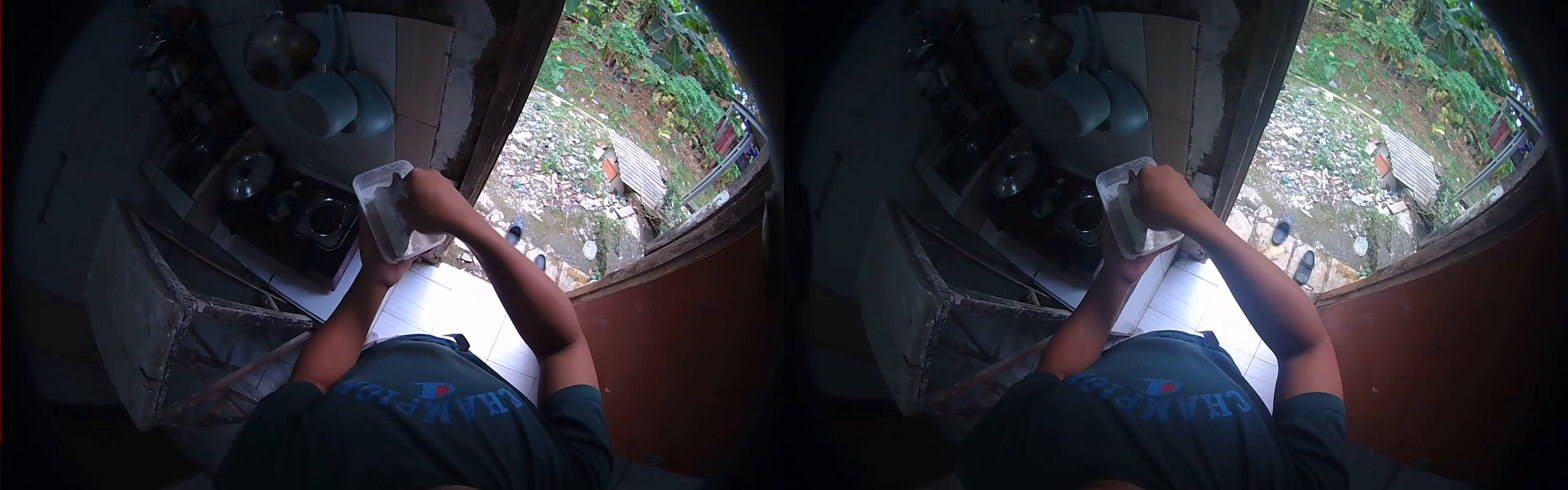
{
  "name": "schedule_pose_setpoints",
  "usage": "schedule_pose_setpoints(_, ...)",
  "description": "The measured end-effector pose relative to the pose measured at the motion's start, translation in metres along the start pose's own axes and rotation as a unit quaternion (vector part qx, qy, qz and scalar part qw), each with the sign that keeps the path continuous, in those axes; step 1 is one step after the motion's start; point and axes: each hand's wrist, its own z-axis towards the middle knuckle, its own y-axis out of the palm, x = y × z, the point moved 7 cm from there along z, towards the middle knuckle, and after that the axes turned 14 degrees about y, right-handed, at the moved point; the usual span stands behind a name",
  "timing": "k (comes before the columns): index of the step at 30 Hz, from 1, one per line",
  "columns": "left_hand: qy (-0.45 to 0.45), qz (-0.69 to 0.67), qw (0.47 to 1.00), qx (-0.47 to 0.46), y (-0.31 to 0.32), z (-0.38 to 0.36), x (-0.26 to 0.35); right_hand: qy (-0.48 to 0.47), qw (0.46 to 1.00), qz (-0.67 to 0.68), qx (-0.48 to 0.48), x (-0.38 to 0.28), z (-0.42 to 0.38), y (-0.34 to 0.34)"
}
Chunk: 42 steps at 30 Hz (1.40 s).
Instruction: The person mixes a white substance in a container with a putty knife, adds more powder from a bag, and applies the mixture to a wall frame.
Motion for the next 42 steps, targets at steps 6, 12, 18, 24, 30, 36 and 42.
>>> schedule_pose_setpoints(6, -0.018, -0.056, 0.998, -0.011, 0.012, -0.004, -0.006, 0.016, 0.999, -0.01, -0.03, -0.001, 0.002, 0.013)
schedule_pose_setpoints(12, -0.004, -0.058, 0.998, 0.04, 0.003, -0.006, -0.008, 0.036, 0.998, -0.042, -0.001, 0.003, -0.005, -0.019)
schedule_pose_setpoints(18, 0.007, -0.023, 0.999, 0.024, -0.002, 0.003, -0.008, 0.053, 0.995, -0.077, 0.031, 0.01, -0.004, -0.028)
schedule_pose_setpoints(24, 0.005, -0.01, 1.0, 0.008, -0.012, 0.01, -0.015, 0.043, 0.998, -0.055, 0.011, 0.01, 0.002, 0.005)
schedule_pose_setpoints(30, -0.012, -0.04, 0.999, 0.02, -0.001, 0.014, -0.011, 0.038, 0.999, -0.009, 0.027, 0.008, 0.007, -0.017)
schedule_pose_setpoints(36, -0.002, -0.035, 0.999, 0.026, 0.009, 0.02, -0.008, 0.041, 0.994, -0.074, 0.073, 0.009, 0.006, -0.038)
schedule_pose_setpoints(42, 0.009, -0.022, 1.0, -0.007, 0.011, 0.019, -0.006, 0.055, 0.996, -0.064, 0.034, 0.024, 0.012, -0.012)
